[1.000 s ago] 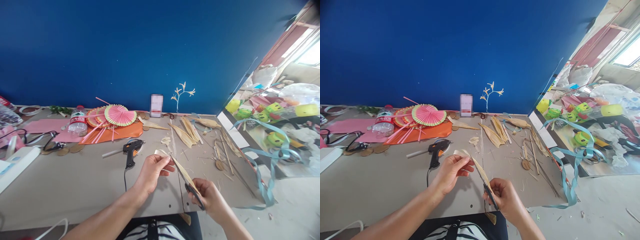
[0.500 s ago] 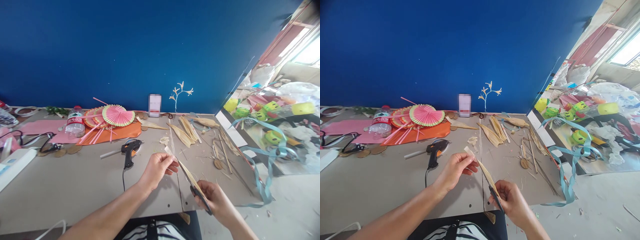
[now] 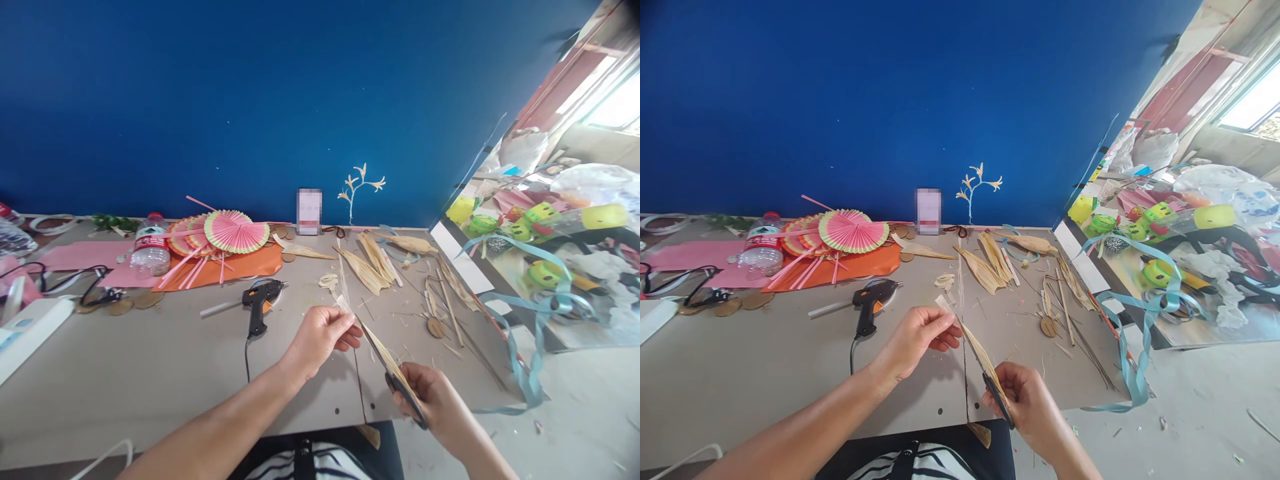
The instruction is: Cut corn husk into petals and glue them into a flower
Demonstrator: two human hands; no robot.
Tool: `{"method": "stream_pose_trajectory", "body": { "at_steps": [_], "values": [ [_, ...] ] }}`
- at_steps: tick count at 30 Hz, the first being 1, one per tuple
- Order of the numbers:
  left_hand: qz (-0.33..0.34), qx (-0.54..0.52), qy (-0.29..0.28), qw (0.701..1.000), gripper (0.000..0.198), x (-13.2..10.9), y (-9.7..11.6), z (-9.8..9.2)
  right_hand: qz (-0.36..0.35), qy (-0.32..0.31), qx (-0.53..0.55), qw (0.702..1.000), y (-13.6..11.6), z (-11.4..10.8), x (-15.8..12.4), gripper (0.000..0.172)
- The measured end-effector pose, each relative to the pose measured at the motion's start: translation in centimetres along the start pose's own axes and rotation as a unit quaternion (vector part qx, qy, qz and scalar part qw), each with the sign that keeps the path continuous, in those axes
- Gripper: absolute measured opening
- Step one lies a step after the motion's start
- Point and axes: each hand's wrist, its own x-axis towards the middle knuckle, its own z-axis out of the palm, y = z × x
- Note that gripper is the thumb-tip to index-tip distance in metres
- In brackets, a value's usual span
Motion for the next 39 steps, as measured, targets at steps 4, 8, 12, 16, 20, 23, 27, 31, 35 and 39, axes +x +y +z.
{"method": "stream_pose_trajectory", "body": {
  "at_steps": [4,8,12,16,20,23,27,31,35,39],
  "values": [
    [-0.014,-0.006,-0.013,1.000,0.031,0.1,0.2,0.2,0.008,0.002,0.001,1.000,-0.1,-0.2,-0.4,0.034],
    [-0.028,-0.009,-0.036,0.999,0.031,0.6,-0.1,0.4,0.014,0.006,0.017,1.000,0.2,-0.6,-0.6,0.039],
    [-0.053,-0.031,-0.040,0.997,0.027,1.0,-0.6,0.6,0.021,0.084,0.103,0.991,1.2,-1.5,-0.5,0.044],
    [-0.064,-0.070,-0.048,0.994,0.026,1.0,-0.9,0.4,-0.005,0.142,0.226,0.964,1.9,-2.0,-0.1,0.048],
    [-0.059,-0.077,-0.049,0.994,0.025,0.6,-1.0,-0.1,-0.016,0.067,0.177,0.982,1.3,-0.7,0.3,0.042],
    [-0.056,-0.064,-0.057,0.995,0.026,0.3,-1.1,-0.7,0.000,0.019,0.097,0.995,0.4,0.8,1.0,0.040],
    [-0.046,-0.054,-0.057,0.996,0.024,-0.2,-1.1,-1.7,-0.024,-0.013,0.029,0.999,-0.8,1.9,1.7,0.033],
    [-0.039,-0.057,-0.057,0.996,0.023,-0.7,-1.0,-2.6,-0.066,-0.035,-0.040,0.996,-1.5,2.4,1.9,0.025],
    [-0.038,-0.075,-0.063,0.995,0.022,-1.1,-1.0,-2.9,-0.082,-0.045,-0.077,0.993,-1.9,2.7,1.8,0.023],
    [-0.042,-0.091,-0.062,0.993,0.021,-1.3,-0.9,-2.8,-0.083,-0.049,-0.064,0.993,-1.9,2.9,1.9,0.023]
  ]
}}
